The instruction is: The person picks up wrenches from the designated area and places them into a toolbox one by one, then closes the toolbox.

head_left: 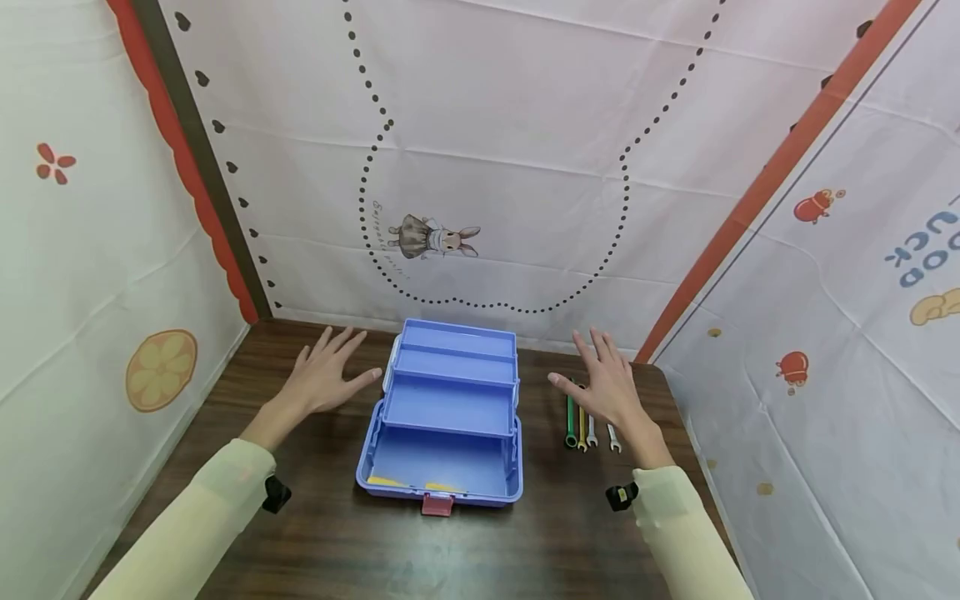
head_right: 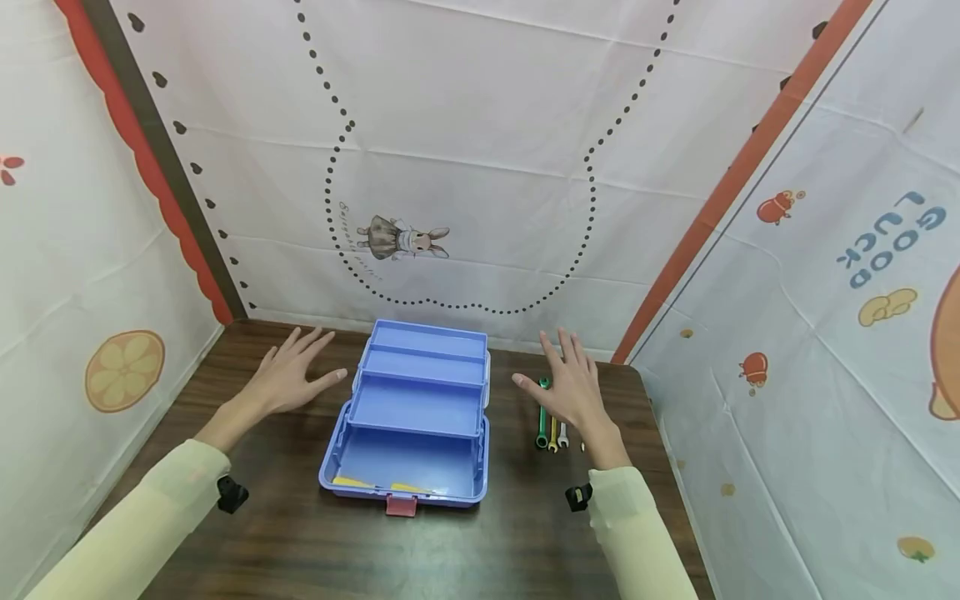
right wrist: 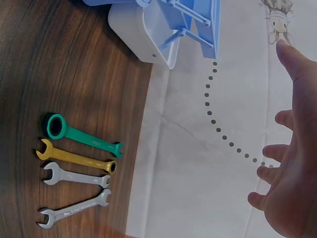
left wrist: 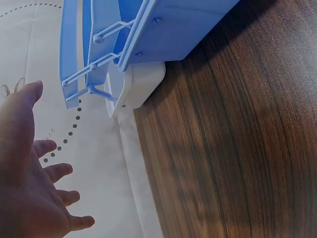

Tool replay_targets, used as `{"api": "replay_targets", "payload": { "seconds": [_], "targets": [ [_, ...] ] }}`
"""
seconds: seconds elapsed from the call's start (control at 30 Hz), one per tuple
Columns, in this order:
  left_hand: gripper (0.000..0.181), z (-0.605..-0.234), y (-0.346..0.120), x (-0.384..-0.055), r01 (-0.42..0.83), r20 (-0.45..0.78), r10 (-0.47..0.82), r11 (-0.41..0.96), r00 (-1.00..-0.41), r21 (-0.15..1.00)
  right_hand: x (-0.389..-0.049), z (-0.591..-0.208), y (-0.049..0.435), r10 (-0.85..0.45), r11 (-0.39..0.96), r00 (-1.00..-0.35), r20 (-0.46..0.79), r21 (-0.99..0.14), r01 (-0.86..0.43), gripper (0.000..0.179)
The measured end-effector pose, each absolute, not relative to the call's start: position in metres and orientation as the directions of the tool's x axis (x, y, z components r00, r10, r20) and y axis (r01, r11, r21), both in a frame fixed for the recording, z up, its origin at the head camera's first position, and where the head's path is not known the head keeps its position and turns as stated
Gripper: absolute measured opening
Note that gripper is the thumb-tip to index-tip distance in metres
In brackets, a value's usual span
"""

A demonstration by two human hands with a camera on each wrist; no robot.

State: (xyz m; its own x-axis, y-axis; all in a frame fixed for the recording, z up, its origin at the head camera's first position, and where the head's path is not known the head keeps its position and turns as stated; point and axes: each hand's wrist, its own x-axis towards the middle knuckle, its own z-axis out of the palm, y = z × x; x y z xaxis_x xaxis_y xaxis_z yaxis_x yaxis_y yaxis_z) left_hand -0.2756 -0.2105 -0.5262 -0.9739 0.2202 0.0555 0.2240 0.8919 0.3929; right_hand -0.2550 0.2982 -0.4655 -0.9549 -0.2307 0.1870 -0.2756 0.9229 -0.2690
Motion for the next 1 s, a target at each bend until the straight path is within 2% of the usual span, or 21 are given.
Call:
{"api": "replay_targets", "payload": {
  "seconds": [0.33, 0.6, 0.83, 1.0],
  "targets": [
    [0.094, -0.540, -0.212, -0.274, 0.280, 0.041, 0.302, 0.812, -0.952, 0.512, -0.255, -0.468, 0.300, -0.233, 0.897, -0.952, 0.196, -0.334, -0.289, 0.096],
    [0.091, -0.565, -0.216, -0.259, 0.253, 0.014, 0.324, 0.708, -0.946, 0.659, -0.256, -0.487, 0.301, -0.219, 0.864, -0.964, 0.149, -0.430, -0.263, 0.097],
    [0.087, -0.580, -0.217, -0.245, 0.177, -0.049, 0.315, 0.647, -0.948, 0.742, -0.256, -0.509, 0.306, -0.163, 0.802, -0.983, 0.088, -0.568, -0.184, 0.097],
    [0.083, -0.588, -0.214, -0.240, 0.177, -0.027, 0.346, 0.544, -0.938, 0.820, -0.257, -0.528, 0.311, -0.135, 0.767, -0.990, 0.026, -0.630, -0.121, 0.100]
  ]
}}
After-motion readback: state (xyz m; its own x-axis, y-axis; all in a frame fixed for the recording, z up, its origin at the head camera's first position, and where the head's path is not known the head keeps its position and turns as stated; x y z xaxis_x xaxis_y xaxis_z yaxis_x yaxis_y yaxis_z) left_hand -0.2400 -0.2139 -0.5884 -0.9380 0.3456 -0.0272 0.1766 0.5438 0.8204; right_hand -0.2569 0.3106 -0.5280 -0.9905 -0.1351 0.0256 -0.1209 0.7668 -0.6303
